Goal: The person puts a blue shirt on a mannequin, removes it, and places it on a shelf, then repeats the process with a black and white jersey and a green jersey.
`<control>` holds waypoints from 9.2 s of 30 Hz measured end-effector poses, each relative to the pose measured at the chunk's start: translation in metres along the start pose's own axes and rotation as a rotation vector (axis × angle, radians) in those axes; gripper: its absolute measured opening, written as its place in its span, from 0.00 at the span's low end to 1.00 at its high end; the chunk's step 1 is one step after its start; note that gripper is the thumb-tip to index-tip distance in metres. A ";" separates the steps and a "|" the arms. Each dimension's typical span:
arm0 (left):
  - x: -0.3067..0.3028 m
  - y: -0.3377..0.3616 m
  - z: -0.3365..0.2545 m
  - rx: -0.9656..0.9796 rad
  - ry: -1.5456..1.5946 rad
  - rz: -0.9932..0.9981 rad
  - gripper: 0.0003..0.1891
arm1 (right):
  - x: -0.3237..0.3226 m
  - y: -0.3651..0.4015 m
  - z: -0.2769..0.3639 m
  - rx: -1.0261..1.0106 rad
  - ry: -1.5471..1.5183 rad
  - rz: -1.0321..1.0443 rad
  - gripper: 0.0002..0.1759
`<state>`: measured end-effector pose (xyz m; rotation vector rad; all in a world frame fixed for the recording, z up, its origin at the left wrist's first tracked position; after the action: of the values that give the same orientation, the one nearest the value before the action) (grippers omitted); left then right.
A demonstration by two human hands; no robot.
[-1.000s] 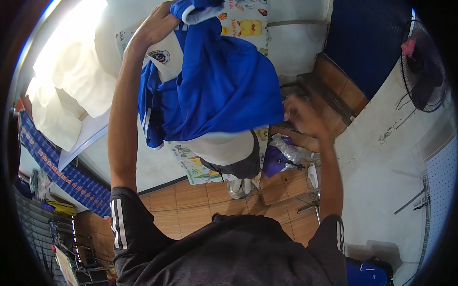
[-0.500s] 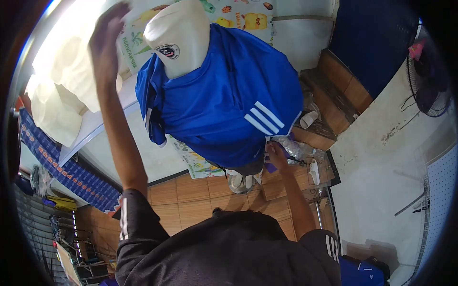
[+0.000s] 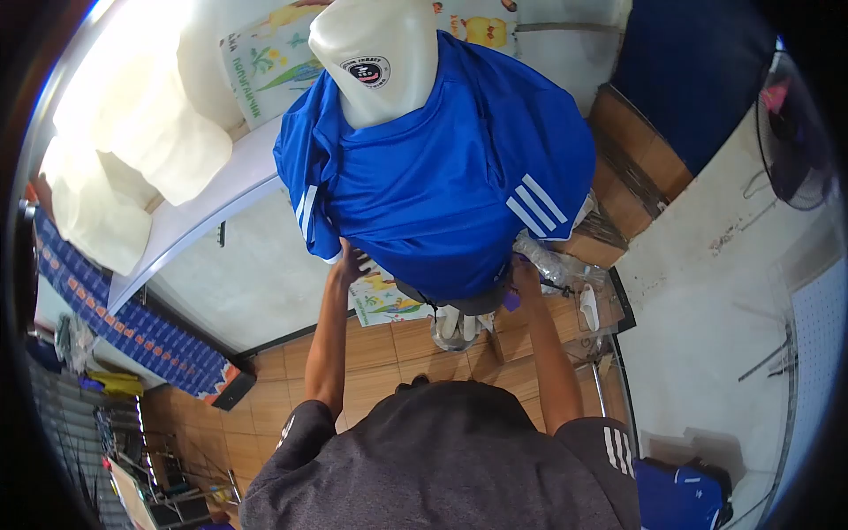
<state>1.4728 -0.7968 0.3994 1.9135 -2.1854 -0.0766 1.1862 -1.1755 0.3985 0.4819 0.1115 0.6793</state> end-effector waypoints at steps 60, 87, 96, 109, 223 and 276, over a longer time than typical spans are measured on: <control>-0.002 0.078 -0.311 0.881 -0.401 0.281 0.11 | -0.071 0.179 0.306 -1.122 0.556 -0.431 0.11; -0.011 0.077 -0.296 0.994 -0.463 0.236 0.20 | -0.068 0.153 0.305 -1.093 0.493 -0.322 0.26; -0.014 0.077 -0.276 0.774 -0.567 0.050 0.13 | -0.066 0.143 0.286 -1.170 0.312 -0.696 0.13; 0.038 0.133 0.026 0.301 -0.189 0.108 0.24 | 0.011 0.045 -0.071 -0.655 0.193 -0.308 0.26; -0.477 -0.150 -0.660 0.694 0.261 -0.154 0.63 | 0.844 0.272 0.403 -1.074 -0.206 0.792 0.66; -0.808 0.802 -0.079 0.608 0.278 -2.049 0.43 | 0.810 0.931 -0.432 -0.005 0.210 1.961 0.45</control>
<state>0.8054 0.1211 0.5170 3.1263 0.6487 0.4820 1.1685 0.1286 0.4925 0.3936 -0.2303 2.6460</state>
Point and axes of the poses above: each hand's wrist, its own y-axis away from the middle knuckle, its own x-axis out of the palm, z = x × y, the point moved 2 cm from there along -y, towards the middle knuckle, and after that the axes turned 8 degrees about -z, right-handed, at the moved point
